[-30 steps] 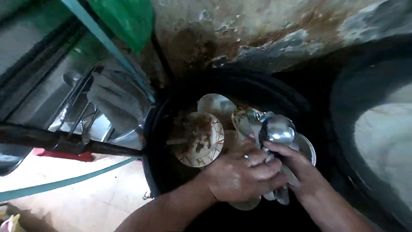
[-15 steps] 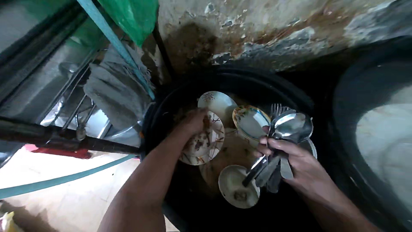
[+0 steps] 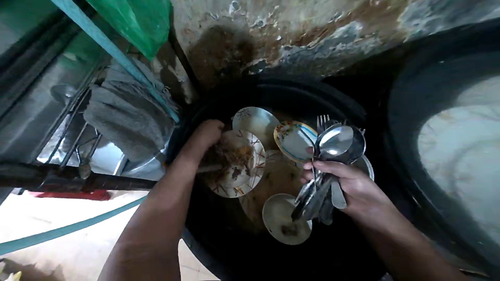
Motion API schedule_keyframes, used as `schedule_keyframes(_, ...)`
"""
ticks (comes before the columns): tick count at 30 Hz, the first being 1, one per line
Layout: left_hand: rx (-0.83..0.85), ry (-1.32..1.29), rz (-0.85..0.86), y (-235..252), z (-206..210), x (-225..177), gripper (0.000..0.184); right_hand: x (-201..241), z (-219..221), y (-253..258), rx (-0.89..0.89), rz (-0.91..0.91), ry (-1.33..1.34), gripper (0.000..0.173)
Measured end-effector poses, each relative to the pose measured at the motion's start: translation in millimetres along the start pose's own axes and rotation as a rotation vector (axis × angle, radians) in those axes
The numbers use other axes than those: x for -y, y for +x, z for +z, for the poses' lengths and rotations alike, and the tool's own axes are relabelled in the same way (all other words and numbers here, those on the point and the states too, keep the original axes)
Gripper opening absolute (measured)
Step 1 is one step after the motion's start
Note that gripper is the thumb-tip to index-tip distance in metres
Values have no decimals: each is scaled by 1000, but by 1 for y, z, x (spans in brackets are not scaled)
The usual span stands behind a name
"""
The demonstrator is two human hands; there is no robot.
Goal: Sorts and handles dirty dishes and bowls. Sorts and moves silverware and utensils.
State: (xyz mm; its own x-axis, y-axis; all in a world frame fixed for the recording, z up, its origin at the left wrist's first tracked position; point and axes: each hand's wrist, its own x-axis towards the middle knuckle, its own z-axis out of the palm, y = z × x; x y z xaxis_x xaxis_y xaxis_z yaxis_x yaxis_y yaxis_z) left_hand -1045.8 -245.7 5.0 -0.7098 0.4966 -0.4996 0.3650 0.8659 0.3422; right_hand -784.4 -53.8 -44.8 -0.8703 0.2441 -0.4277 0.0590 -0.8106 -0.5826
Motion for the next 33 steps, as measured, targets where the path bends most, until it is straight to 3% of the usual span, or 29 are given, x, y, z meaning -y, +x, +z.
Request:
schedule_keyframes(4,14,131,-33,20,38,34,57,4,4,-1,-45,19,-40,22)
schedule_keyframes(8,12,158,-50,-2,75,31,86,3,6,-1,-73,4,-59,22)
schedule_keyframes(11,159,158,-19,-31,63,11,62,2,7,0,-95,-14,-82,25)
schedule_keyframes(13,199,-3,35,-38,37,7,51,2,7,1,-108,-16,-94,25)
schedule_keyframes(16,-22,-220,40,-26,6,20,44,2,7,0,-111,-8,-112,24)
schedule_keyframes(19,-139,-122,11,-3,0,36,40,2,4,0,-73,-6,-131,23)
schedule_keyframes(22,0,91,-81,7,20,41,29,1,0,2,-42,-10,-101,23)
schedule_keyframes(24,94,206,-235,7,35,35,33,2,0,1,-44,-20,-88,24)
schedule_keyframes(27,72,144,-379,4,50,29,47,2,4,-1,-58,-20,-73,24)
schedule_keyframes(33,65,-214,-312,2,46,32,54,2,2,1,-50,-7,-85,26)
